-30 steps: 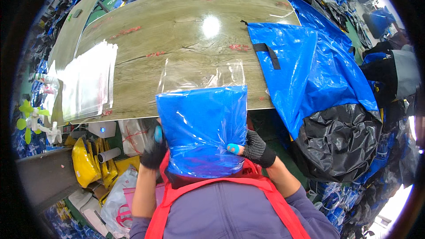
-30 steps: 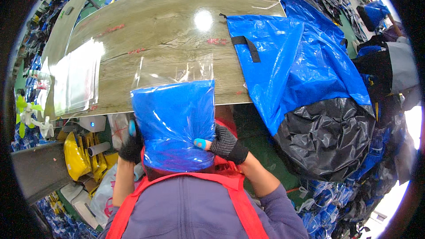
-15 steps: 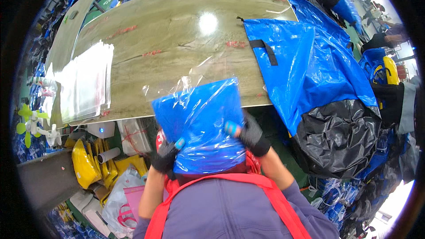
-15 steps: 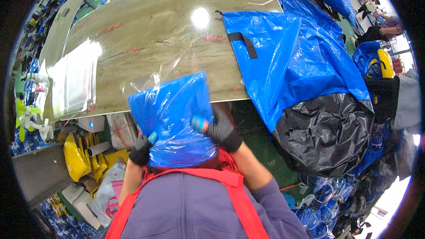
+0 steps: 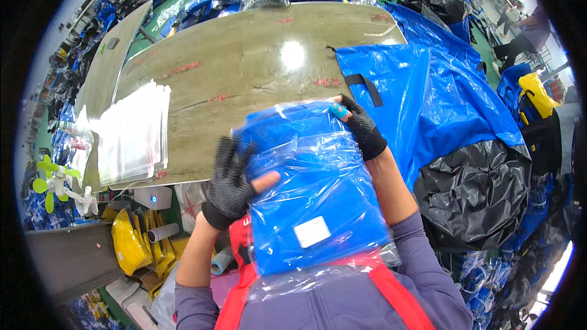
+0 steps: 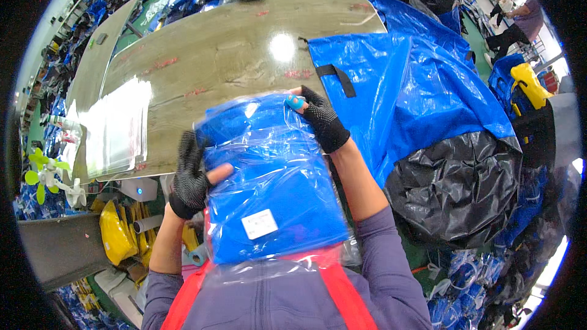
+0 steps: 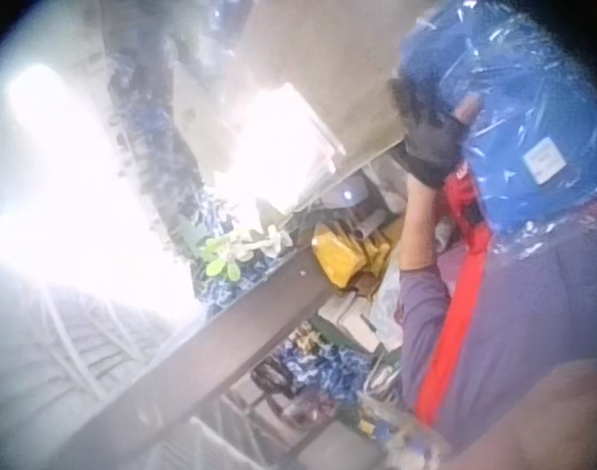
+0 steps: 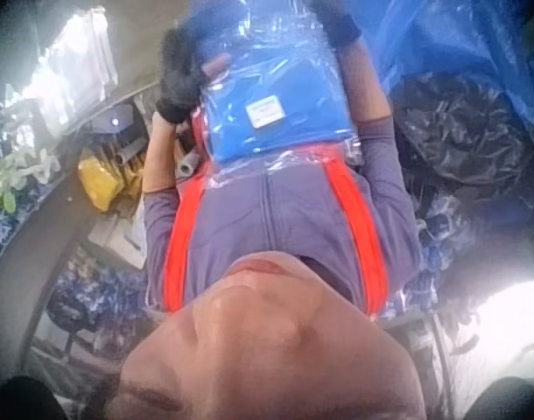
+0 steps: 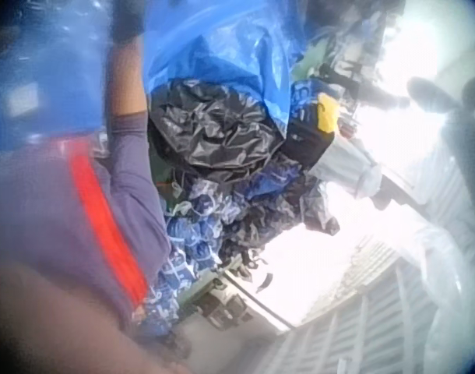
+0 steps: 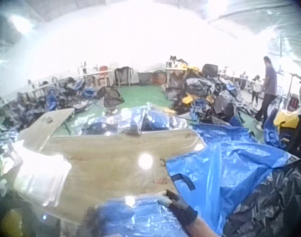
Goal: The person folds a blue and black tarp on a table, then places it into a clear plastic bag. The person repeats this process with another tarp.
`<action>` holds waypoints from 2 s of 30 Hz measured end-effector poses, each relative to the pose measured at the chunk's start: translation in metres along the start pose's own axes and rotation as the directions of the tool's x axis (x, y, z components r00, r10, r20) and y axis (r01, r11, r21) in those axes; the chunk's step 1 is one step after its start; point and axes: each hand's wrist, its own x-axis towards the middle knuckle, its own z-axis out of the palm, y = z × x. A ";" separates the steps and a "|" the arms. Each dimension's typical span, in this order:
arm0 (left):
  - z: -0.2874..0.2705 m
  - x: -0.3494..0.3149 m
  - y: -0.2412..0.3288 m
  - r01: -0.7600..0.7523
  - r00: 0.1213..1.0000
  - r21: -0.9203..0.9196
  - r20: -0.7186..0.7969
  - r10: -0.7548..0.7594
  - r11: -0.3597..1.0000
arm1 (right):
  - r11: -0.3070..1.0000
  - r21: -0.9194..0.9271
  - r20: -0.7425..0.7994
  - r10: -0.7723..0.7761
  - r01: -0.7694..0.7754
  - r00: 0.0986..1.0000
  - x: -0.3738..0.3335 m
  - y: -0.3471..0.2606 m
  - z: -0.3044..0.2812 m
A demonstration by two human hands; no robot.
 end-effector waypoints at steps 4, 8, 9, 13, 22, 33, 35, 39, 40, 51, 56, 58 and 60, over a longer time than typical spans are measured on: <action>-0.001 0.031 -0.017 0.067 0.840 -0.867 -0.218 -0.497 0.493 | 0.952 -0.211 -0.068 -0.241 0.222 0.968 0.013 -0.024 0.020; 0.008 0.046 -0.033 0.140 0.856 -0.858 -0.146 -0.496 0.494 | 0.916 -0.308 -0.070 -0.290 0.256 0.954 0.011 -0.024 0.037; 0.011 0.047 -0.031 0.133 0.854 -0.859 -0.154 -0.498 0.495 | 0.889 -0.354 -0.098 -0.344 0.291 0.934 0.011 -0.024 0.039; 0.011 0.051 -0.021 0.177 0.820 -0.869 -0.130 -0.558 0.463 | 0.806 -0.502 -0.155 -0.440 0.313 0.885 0.007 -0.027 0.045; -0.005 0.031 -0.021 0.281 0.824 -0.789 -0.092 -0.559 0.545 | 0.670 -0.673 -0.098 -0.502 0.314 0.859 -0.009 -0.019 0.063; 0.001 -0.013 -0.030 0.262 0.906 -0.860 0.063 -0.419 0.437 | 0.770 -0.585 -0.006 -0.320 0.256 0.947 -0.020 -0.008 0.053; -0.001 -0.011 -0.031 0.257 0.908 -0.847 0.046 -0.417 0.466 | 0.593 -0.762 0.072 -0.323 0.261 0.944 -0.019 -0.020 0.051; -0.007 0.005 -0.030 0.285 0.920 -0.442 -0.121 -0.372 0.850 | 0.588 -0.785 0.012 -0.298 0.193 0.954 -0.021 -0.030 0.055; -0.008 0.009 -0.027 0.339 0.894 -0.497 -0.094 -0.438 0.799 | 0.540 -0.818 0.002 -0.345 0.201 0.938 -0.023 -0.027 0.058; -0.005 0.045 -0.048 0.198 0.911 -0.902 0.025 -0.412 0.384 | 0.854 -0.506 -0.361 -0.339 0.123 0.868 0.008 -0.009 0.056; 0.018 0.007 -0.059 0.398 0.820 -0.827 0.127 -0.558 0.397 | 0.789 -0.575 -0.044 -0.292 0.215 0.955 -0.008 0.010 0.038; 0.021 0.008 -0.059 0.309 0.843 -0.803 -0.017 -0.538 0.510 | 0.573 -0.779 -0.030 -0.438 0.253 0.898 -0.011 0.018 0.034; 0.016 0.025 -0.056 0.211 0.863 -0.773 -0.140 -0.486 0.598 | 0.483 -0.829 -0.019 -0.528 0.282 0.849 0.001 0.020 0.034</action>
